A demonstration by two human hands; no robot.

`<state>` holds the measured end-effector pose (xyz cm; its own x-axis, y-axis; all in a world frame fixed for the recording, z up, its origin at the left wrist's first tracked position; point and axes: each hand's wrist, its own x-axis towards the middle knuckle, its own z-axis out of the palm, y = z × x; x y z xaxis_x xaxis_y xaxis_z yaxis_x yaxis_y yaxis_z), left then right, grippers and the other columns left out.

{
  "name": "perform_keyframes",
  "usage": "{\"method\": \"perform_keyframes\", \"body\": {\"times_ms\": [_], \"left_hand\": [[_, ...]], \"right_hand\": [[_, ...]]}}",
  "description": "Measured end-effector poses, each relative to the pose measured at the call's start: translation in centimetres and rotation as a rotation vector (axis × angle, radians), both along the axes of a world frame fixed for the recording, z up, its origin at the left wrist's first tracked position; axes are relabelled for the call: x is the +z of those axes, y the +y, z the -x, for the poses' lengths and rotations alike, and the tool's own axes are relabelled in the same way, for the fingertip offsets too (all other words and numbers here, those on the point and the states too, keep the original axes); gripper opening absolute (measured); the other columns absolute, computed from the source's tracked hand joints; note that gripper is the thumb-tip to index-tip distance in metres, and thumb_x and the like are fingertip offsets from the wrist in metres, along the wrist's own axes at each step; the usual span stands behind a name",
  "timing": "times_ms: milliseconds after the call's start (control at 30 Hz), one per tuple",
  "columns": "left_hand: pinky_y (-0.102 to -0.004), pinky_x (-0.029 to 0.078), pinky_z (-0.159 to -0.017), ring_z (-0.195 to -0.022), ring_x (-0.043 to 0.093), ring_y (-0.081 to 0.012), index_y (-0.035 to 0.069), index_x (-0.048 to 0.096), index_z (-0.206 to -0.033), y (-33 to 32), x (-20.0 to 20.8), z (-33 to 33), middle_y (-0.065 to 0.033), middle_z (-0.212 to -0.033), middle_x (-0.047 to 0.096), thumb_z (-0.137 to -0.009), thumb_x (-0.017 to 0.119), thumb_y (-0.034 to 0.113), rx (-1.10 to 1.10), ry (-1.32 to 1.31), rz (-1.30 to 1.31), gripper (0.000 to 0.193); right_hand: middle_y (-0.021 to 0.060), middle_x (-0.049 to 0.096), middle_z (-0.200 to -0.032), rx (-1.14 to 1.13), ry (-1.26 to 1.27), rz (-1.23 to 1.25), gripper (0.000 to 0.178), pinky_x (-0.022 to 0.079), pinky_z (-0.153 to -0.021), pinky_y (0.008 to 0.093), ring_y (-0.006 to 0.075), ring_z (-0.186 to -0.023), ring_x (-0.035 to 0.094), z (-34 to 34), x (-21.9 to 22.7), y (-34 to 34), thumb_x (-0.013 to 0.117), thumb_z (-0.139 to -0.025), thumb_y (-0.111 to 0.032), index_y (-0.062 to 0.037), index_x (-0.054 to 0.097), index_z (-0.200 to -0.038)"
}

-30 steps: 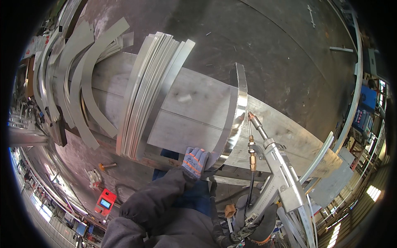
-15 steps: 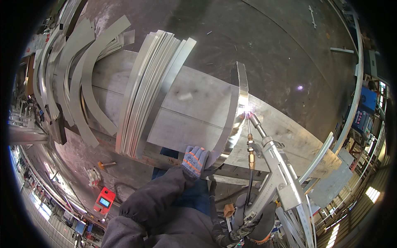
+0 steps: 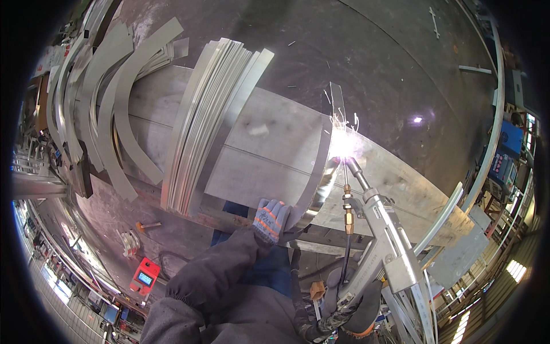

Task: The person welds curved metal frame pieces on a workbench using a handheld welding torch. They repeatedly position, weld, and inspect the pieces, occasionally using pliers to adjust the work. The person also briefly walks to a nearby machine to pick up pliers before resuming welding.

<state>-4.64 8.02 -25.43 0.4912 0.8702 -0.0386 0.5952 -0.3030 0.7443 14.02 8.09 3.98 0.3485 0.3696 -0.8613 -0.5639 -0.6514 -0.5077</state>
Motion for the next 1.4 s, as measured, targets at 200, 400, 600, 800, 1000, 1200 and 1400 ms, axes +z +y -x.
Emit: {"method": "perform_keyframes", "body": {"times_ms": [200, 400, 600, 800, 1000, 1200, 1400], "left_hand": [[-0.0482, 0.045, -0.082, -0.092, 0.063, -0.0313, 0.004, 0.061, -0.109, 0.4, 1.1, -0.2, -0.0139, -0.1, 0.063, -0.067, 0.086, 0.052, 0.041, -0.023, 0.053, 0.068], [-0.0481, 0.045, -0.08, -0.09, 0.062, -0.0312, 0.004, 0.062, -0.108, 0.5, 0.5, -0.3, -0.0125, -0.098, 0.063, -0.07, 0.083, 0.049, 0.044, 0.008, -0.014, 0.063], [-0.0478, 0.044, -0.079, -0.089, 0.062, -0.031, 0.006, 0.063, -0.106, 0.6, 0.9, -0.3, -0.0111, -0.095, 0.062, -0.071, 0.081, 0.051, 0.071, -0.031, -0.006, 0.06], [-0.0477, 0.044, -0.079, -0.089, 0.062, -0.0311, 0.005, 0.063, -0.107, 0.9, 1.2, -0.4, -0.0113, -0.094, 0.061, -0.07, 0.081, 0.054, 0.063, -0.033, -0.005, 0.063], [-0.0483, 0.045, -0.076, -0.088, 0.062, -0.0316, 0.005, 0.063, -0.105, 0.9, 1.1, -0.6, -0.0119, -0.093, 0.062, -0.067, 0.082, 0.054, 0.083, -0.038, -0.013, 0.065], [-0.0483, 0.045, -0.076, -0.088, 0.062, -0.0316, 0.005, 0.063, -0.106, 0.9, 1.1, -0.6, -0.012, -0.094, 0.062, -0.066, 0.083, 0.055, 0.058, -0.017, -0.03, 0.067], [-0.0486, 0.045, -0.077, -0.088, 0.062, -0.0319, 0.005, 0.063, -0.109, 0.6, 0.7, -0.7, -0.0128, -0.095, 0.062, -0.069, 0.081, 0.053, 0.063, -0.027, -0.03, 0.065]], "right_hand": [[0.0219, 0.064, -0.099, 0.094, 0.125, -0.137, 0.074, 0.052, -0.045, 0.031, 0.0193, -0.051, 0.059, 0.4, -0.1, 1.0, 0.044, -0.104, -0.062, -0.0085, 0.031, -0.154], [0.0224, 0.063, -0.1, -0.008, 0.176, -0.124, 0.075, 0.052, -0.043, 0.0312, 0.0206, -0.051, 0.06, 0.6, 0.1, 0.2, 0.045, -0.104, -0.064, -0.0099, 0.031, -0.155], [0.0225, 0.064, -0.1, 0.083, 0.113, -0.096, 0.075, 0.052, -0.041, 0.0317, 0.0207, -0.05, 0.06, 0.5, 0.2, -0.5, 0.046, -0.103, -0.063, -0.0086, 0.032, -0.153], [0.022, 0.065, -0.098, 0.023, 0.168, -0.132, 0.075, 0.05, -0.04, 0.0317, 0.0212, -0.049, 0.059, 0.9, 0.4, -0.8, 0.046, -0.103, -0.064, -0.008, 0.035, -0.152], [0.024, 0.063, -0.102, 0.031, 0.281, -0.221, 0.074, 0.052, -0.043, 0.0334, 0.0228, -0.053, 0.061, 0.4, -0.1, -1.5, 0.046, -0.103, -0.062, -0.0087, 0.033, -0.153], [0.0241, 0.064, -0.104, -0.088, 0.257, -0.203, 0.073, 0.054, -0.047, 0.0363, 0.0254, -0.056, 0.063, 0.9, 0.2, -2.4, 0.046, -0.104, -0.062, -0.0091, 0.033, -0.153], [0.0241, 0.065, -0.105, -0.058, 0.218, -0.207, 0.073, 0.053, -0.045, 0.0371, 0.0253, -0.053, 0.062, 1.1, 0.2, -2.5, 0.046, -0.104, -0.062, -0.008, 0.033, -0.151]]}}
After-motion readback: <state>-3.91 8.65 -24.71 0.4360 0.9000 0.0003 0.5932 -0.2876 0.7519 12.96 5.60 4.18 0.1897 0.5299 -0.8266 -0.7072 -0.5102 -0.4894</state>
